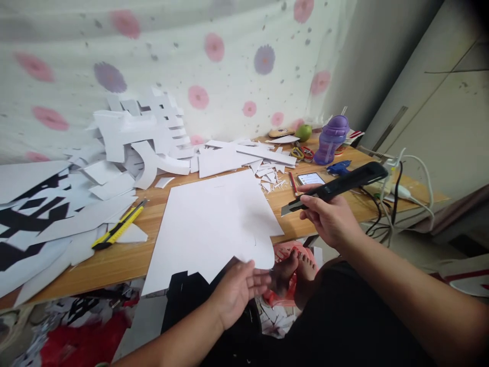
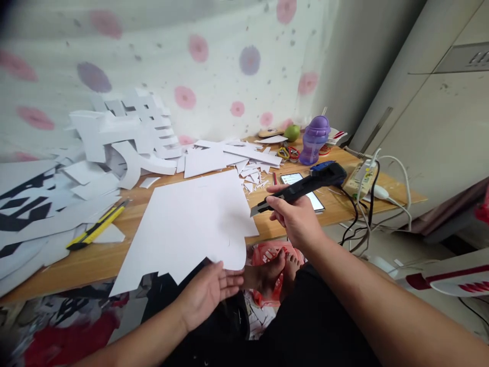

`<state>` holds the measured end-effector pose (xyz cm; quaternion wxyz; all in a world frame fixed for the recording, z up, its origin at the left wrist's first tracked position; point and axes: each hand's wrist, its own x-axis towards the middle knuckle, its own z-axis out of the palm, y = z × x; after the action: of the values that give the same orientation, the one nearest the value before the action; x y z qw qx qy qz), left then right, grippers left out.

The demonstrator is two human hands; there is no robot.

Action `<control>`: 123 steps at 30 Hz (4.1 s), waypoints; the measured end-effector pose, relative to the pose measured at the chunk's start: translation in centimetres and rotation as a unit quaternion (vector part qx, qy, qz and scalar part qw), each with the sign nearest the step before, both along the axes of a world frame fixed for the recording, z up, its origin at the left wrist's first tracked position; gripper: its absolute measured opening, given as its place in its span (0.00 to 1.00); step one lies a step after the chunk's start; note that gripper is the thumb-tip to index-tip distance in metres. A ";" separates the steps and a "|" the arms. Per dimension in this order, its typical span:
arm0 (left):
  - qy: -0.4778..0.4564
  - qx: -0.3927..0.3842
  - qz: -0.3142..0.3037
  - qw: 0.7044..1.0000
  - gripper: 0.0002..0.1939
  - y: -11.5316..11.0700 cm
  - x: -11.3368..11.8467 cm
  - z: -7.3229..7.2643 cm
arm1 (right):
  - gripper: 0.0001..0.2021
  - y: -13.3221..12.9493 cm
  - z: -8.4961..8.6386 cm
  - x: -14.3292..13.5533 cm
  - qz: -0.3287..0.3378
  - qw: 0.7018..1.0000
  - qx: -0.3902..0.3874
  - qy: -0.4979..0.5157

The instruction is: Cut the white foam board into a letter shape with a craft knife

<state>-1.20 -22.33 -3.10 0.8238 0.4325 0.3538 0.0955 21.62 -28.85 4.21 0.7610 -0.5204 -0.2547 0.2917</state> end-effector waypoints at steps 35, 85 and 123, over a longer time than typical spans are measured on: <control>0.113 0.186 -0.177 0.960 0.20 12.2 -1.7 8.0 | 0.15 1.8 -1.5 -4.6 0.061 0.990 -0.082 0.096; -0.112 0.775 -0.285 0.553 0.23 10.1 -3.4 4.4 | 0.18 4.5 -3.5 -10.1 -0.090 0.981 -0.125 0.119; -0.066 0.901 -0.303 0.303 0.16 10.9 -3.0 6.0 | 0.16 6.1 -3.1 -11.2 -0.113 0.974 -0.084 0.177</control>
<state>-4.21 -11.46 2.92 -0.0876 0.9743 -0.1643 0.1267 10.43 -22.78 1.12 0.7757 -0.5481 -0.0299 0.3114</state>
